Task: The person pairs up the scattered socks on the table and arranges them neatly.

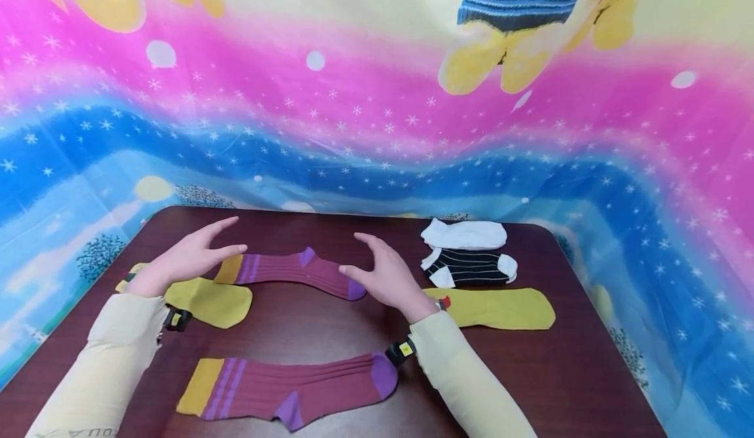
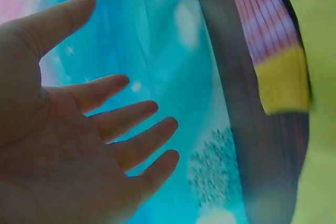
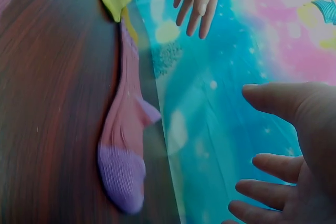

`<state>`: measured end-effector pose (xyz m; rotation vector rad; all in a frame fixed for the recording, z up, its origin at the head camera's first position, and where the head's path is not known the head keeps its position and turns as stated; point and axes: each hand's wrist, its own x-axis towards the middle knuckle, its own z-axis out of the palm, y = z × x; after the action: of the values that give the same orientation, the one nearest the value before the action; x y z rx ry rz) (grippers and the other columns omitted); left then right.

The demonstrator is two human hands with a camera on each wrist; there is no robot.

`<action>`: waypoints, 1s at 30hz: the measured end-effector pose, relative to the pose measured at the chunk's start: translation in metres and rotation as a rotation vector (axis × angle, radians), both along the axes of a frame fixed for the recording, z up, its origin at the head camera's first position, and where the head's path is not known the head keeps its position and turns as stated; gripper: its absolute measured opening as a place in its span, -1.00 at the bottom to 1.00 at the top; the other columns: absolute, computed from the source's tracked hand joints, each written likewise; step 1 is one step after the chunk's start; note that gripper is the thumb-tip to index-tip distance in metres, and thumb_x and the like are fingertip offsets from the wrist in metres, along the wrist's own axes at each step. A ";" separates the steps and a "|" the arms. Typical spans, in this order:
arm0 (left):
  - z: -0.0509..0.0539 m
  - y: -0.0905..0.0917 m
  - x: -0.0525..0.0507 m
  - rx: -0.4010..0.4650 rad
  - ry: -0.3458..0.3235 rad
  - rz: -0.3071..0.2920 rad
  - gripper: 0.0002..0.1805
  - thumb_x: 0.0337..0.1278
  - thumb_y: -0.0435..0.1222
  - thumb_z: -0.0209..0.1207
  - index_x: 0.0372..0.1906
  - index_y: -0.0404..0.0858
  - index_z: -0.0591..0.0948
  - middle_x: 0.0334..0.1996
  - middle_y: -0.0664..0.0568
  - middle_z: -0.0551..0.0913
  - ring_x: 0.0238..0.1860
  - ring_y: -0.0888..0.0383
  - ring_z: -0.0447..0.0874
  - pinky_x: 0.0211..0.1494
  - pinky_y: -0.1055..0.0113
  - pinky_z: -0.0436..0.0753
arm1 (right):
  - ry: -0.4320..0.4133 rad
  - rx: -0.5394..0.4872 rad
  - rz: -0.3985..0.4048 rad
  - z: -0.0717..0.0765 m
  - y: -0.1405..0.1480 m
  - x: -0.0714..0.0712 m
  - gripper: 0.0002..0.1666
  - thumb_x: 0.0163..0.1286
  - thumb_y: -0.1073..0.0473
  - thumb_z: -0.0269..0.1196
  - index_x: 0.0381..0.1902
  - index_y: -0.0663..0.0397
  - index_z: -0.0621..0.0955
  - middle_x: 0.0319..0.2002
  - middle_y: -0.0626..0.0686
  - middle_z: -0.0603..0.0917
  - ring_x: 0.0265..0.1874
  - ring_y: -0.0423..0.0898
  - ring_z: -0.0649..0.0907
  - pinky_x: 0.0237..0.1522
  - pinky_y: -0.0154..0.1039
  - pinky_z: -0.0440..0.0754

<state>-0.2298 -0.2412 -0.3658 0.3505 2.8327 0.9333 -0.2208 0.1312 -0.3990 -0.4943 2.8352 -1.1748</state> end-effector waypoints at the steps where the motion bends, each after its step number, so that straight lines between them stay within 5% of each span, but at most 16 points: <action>1: 0.000 -0.005 0.000 -0.004 -0.008 0.007 -0.06 0.43 0.11 0.13 0.59 -0.39 0.08 0.52 -0.39 0.11 0.49 -0.39 0.05 0.40 -0.31 0.15 | 0.000 -0.003 0.005 -0.001 -0.004 -0.001 -0.08 0.31 -0.29 0.38 0.52 -0.16 0.36 0.46 -0.03 0.38 0.42 0.01 0.36 0.35 0.12 0.34; 15: -0.010 -0.050 0.002 -0.044 -0.088 0.067 -0.01 0.46 0.14 0.06 0.58 -0.49 -0.02 0.47 -0.56 0.04 0.42 -0.51 0.06 0.31 -0.39 0.20 | -0.033 -0.064 0.125 -0.013 -0.061 -0.001 -0.11 0.32 -0.26 0.38 0.50 -0.12 0.39 0.41 -0.03 0.44 0.38 0.01 0.43 0.32 0.04 0.39; 30: -0.041 -0.096 0.005 -0.092 -0.190 0.114 -0.03 0.47 0.08 0.08 0.46 -0.69 0.07 0.38 -0.70 0.03 0.36 -0.62 0.01 0.27 -0.43 0.23 | -0.114 -0.049 0.194 -0.024 -0.118 0.007 -0.12 0.30 -0.30 0.38 0.46 -0.10 0.43 0.36 -0.10 0.49 0.34 -0.12 0.46 0.31 -0.08 0.41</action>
<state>-0.2249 -0.3374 -0.4067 0.0859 2.7320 0.8054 -0.2141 0.0128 -0.4226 -0.6647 2.6013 -1.1970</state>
